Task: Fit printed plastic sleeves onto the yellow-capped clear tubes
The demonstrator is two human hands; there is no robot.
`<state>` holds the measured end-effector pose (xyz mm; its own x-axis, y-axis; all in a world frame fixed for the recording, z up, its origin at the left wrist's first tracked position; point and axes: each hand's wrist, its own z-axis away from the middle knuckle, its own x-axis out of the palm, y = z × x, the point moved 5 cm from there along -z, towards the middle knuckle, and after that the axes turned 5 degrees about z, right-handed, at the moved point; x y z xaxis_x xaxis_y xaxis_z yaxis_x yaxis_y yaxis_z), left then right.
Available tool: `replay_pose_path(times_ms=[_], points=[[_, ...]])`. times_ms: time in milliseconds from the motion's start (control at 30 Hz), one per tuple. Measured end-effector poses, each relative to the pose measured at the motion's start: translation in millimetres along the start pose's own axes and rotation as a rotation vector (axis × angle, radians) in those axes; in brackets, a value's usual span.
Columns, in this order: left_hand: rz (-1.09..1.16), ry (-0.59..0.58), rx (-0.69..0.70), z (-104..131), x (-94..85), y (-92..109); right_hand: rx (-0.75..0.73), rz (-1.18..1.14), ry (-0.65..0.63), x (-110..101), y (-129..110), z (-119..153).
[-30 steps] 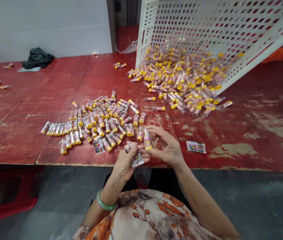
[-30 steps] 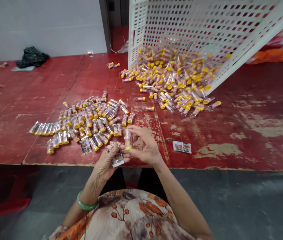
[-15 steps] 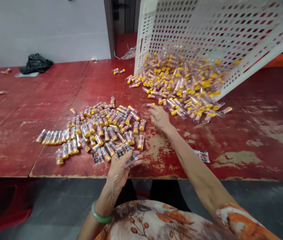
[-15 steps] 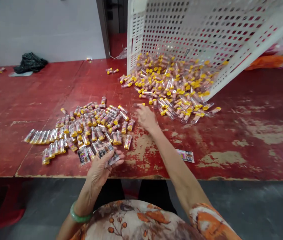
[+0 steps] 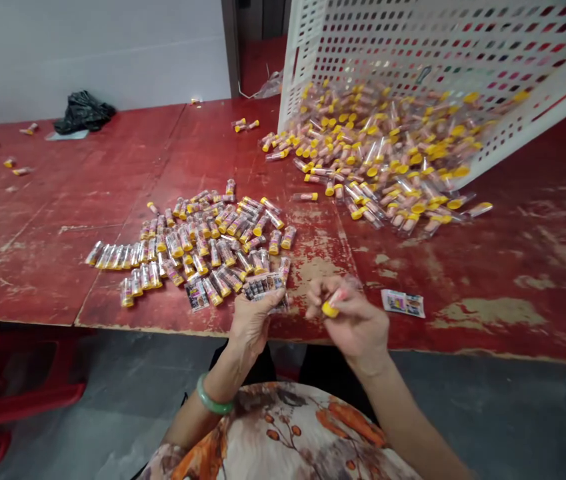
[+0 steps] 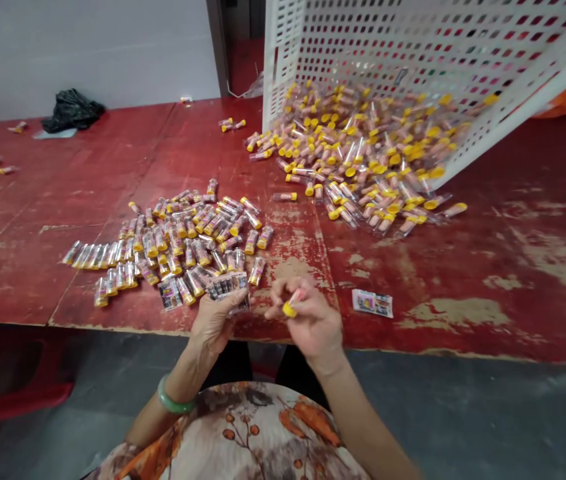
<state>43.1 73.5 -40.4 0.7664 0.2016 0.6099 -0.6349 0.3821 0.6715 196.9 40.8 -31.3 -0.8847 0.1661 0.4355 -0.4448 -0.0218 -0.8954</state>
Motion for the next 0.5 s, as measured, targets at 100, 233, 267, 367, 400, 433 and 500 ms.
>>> replay_pose_path(times_ms=[100,233,267,367,400,433,500], points=[[-0.035,-0.018,0.052,3,1.8,-3,0.066,-0.082,0.057,19,14,23],[-0.042,-0.092,0.061,9,8.4,-7,-0.009,0.145,0.202,23,19,25],[-0.039,-0.098,0.057,10,9.5,-8,-0.043,0.197,0.246,22,19,24],[-0.015,-0.086,-0.006,12,9.8,-10,-0.095,0.271,0.323,16,19,18],[-0.005,-0.084,-0.042,12,9.2,-11,-0.099,0.284,0.329,14,20,16],[0.003,-0.083,-0.073,12,8.4,-11,-0.106,0.3,0.33,12,19,14],[0.011,-0.075,-0.083,10,6.0,-8,-0.136,0.353,0.325,7,14,12]])
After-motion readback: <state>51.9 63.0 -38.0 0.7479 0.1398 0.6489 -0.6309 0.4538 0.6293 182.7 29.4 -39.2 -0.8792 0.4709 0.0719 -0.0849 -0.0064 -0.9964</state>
